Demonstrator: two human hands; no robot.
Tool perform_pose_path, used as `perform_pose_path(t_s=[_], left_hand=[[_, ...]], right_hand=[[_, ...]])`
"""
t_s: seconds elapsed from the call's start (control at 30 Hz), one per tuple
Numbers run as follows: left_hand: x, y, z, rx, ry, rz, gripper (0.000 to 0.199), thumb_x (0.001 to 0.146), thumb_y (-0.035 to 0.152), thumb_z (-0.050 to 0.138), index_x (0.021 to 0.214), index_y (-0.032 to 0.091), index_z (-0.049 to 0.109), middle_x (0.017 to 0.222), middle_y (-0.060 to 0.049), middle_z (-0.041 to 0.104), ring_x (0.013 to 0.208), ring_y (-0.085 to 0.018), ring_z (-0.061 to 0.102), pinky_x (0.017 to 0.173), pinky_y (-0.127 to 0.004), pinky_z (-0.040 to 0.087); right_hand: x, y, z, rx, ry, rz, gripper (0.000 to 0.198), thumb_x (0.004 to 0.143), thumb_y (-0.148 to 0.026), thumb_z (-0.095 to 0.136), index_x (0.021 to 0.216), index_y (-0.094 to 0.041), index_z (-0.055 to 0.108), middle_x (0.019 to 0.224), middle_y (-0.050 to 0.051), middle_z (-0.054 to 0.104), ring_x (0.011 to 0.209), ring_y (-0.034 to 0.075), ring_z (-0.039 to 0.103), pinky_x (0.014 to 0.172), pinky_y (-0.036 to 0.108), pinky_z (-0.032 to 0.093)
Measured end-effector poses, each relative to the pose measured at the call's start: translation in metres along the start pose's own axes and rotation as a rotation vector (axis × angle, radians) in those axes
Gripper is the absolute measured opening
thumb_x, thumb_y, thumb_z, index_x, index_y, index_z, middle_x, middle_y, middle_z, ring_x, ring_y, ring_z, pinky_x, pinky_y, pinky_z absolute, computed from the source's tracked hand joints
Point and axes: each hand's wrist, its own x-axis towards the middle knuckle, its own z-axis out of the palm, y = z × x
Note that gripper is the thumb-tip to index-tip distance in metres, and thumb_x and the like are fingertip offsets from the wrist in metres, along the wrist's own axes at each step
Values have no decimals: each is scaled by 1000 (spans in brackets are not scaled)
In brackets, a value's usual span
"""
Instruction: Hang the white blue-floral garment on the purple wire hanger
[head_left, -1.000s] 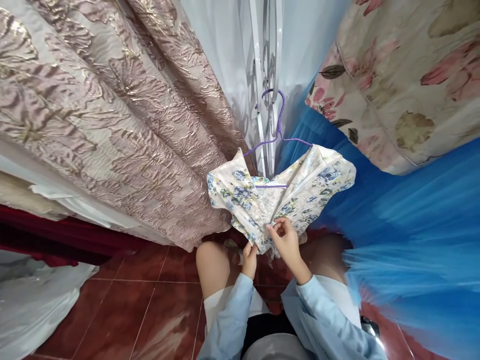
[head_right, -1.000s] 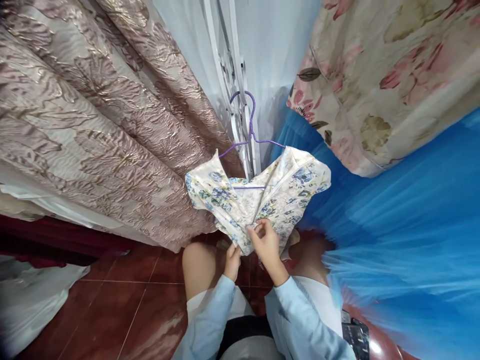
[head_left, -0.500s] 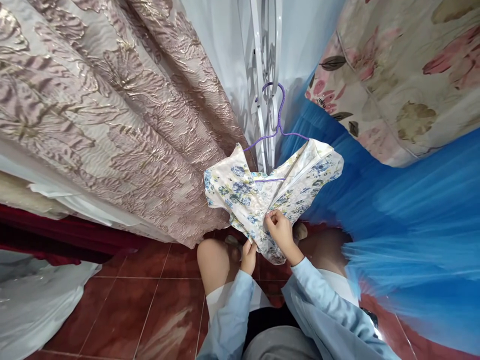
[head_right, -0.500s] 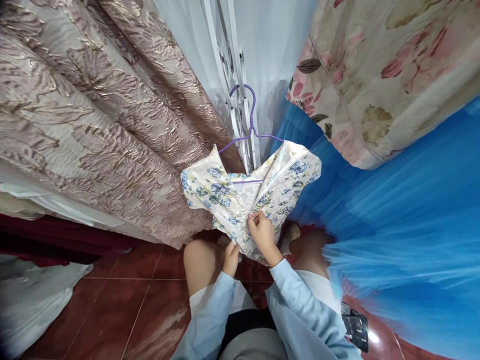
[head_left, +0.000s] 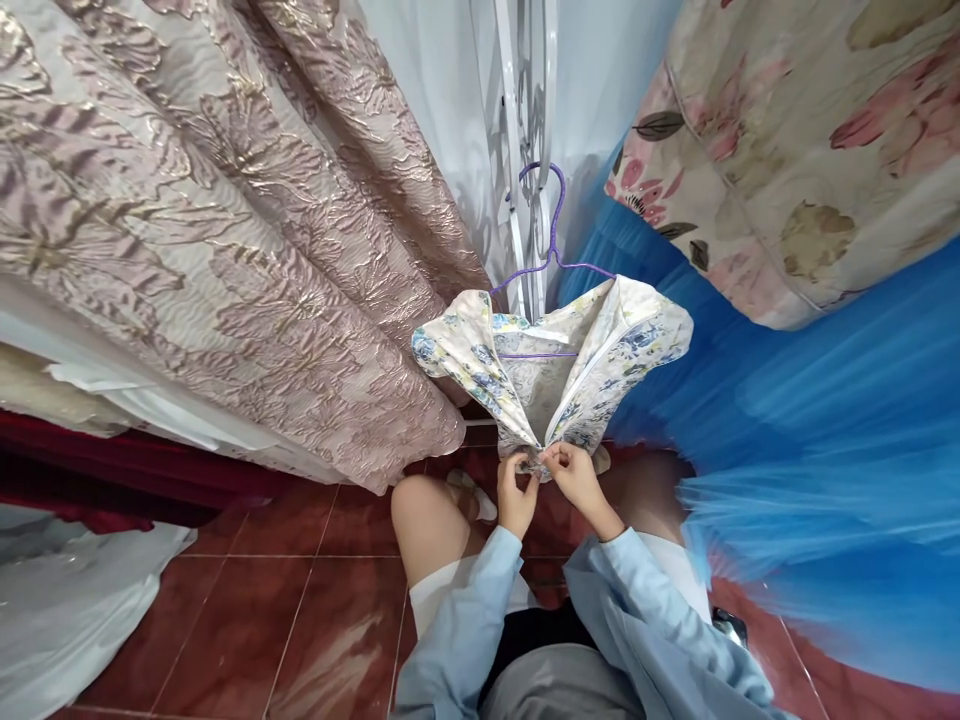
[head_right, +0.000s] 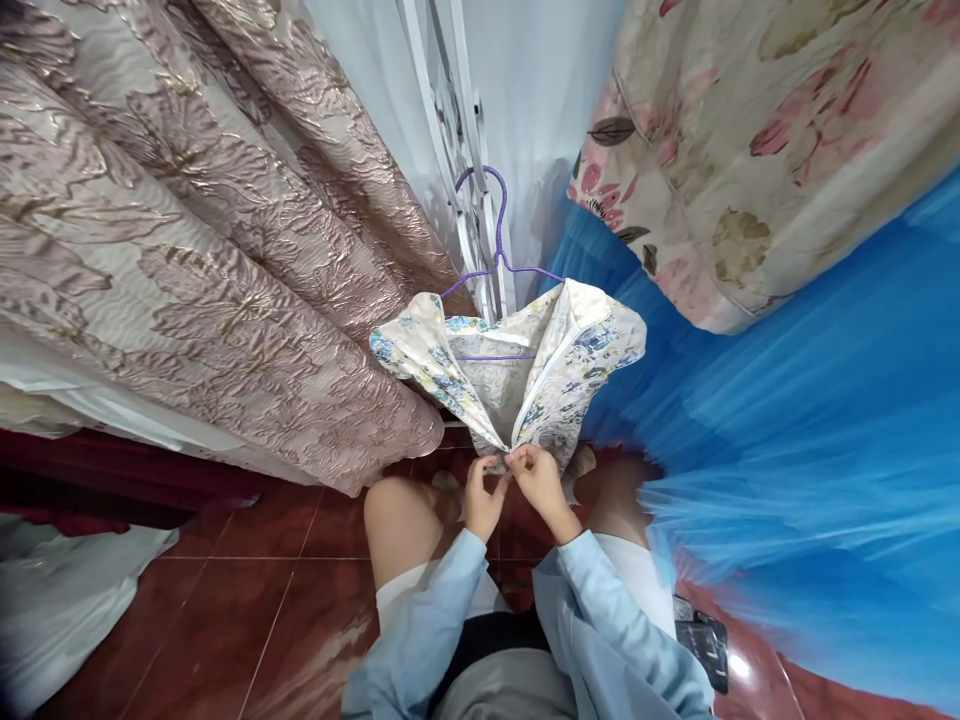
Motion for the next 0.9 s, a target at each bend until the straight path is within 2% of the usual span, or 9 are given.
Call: perform_pose_path(t_s=[0.13, 0.2, 0.3, 0.4, 0.53, 0.6, 0.77, 0.9], left_hand=[[11, 15, 24, -41, 18, 8, 12, 87, 29, 63, 93, 19, 65, 95, -8, 66, 95, -24, 62, 90, -37, 49], [11, 19, 30, -37, 37, 13, 13, 89, 31, 59, 87, 19, 64, 90, -8, 65, 91, -23, 61, 87, -36, 48], [7, 22, 33, -22, 31, 54, 18, 91, 35, 57, 90, 19, 63, 91, -9, 64, 91, -25, 61, 86, -36, 47], [4, 24, 32, 32, -11, 112, 17, 92, 33, 54, 91, 19, 63, 87, -10, 63, 88, -26, 60, 83, -36, 46], [11, 29, 26, 150, -33, 188, 8, 87, 19, 53, 83, 20, 59, 80, -7, 61, 83, -24, 58, 80, -35, 45], [15, 33, 21, 199, -28, 214, 10, 83, 14, 52, 77, 21, 53, 76, -5, 57, 80, -22, 56, 78, -34, 44], [20, 45, 15, 248, -12, 240, 16, 81, 11, 48, 71, 22, 45, 73, -3, 52, 77, -21, 53, 75, -32, 41], [15, 48, 17, 255, -28, 237, 17, 77, 9, 50, 69, 22, 44, 73, -3, 52, 77, -21, 53, 75, -32, 40]], right_hand=[[-9, -10, 3, 113, -61, 19, 39, 84, -53, 67, 70, -17, 65, 57, 1, 64, 52, 16, 57, 56, 27, 45], [-12, -13, 4, 140, -60, 28, 43, 84, -57, 65, 68, -18, 64, 56, 2, 63, 51, 15, 56, 55, 27, 45], [-14, -20, 4, 174, -6, 62, 44, 80, -60, 68, 66, -18, 62, 55, 1, 62, 50, 15, 54, 53, 27, 44], [-9, -37, 2, 239, 21, 106, 45, 77, -58, 70, 58, -19, 57, 48, 0, 56, 43, 12, 46, 48, 26, 40], [14, -82, -3, 315, 35, 49, 42, 80, -51, 70, 56, -19, 58, 47, 0, 58, 39, 10, 39, 42, 25, 32], [31, -110, -5, 344, 39, -12, 39, 81, -47, 69, 56, -19, 60, 47, 0, 58, 37, 9, 37, 40, 25, 29], [72, -173, -7, 471, 76, -169, 31, 78, -44, 73, 65, -17, 68, 49, -1, 61, 36, 7, 35, 38, 23, 25], [91, -207, -11, 525, 127, -282, 28, 78, -41, 75, 68, -16, 69, 50, -1, 61, 37, 6, 34, 37, 22, 25]])
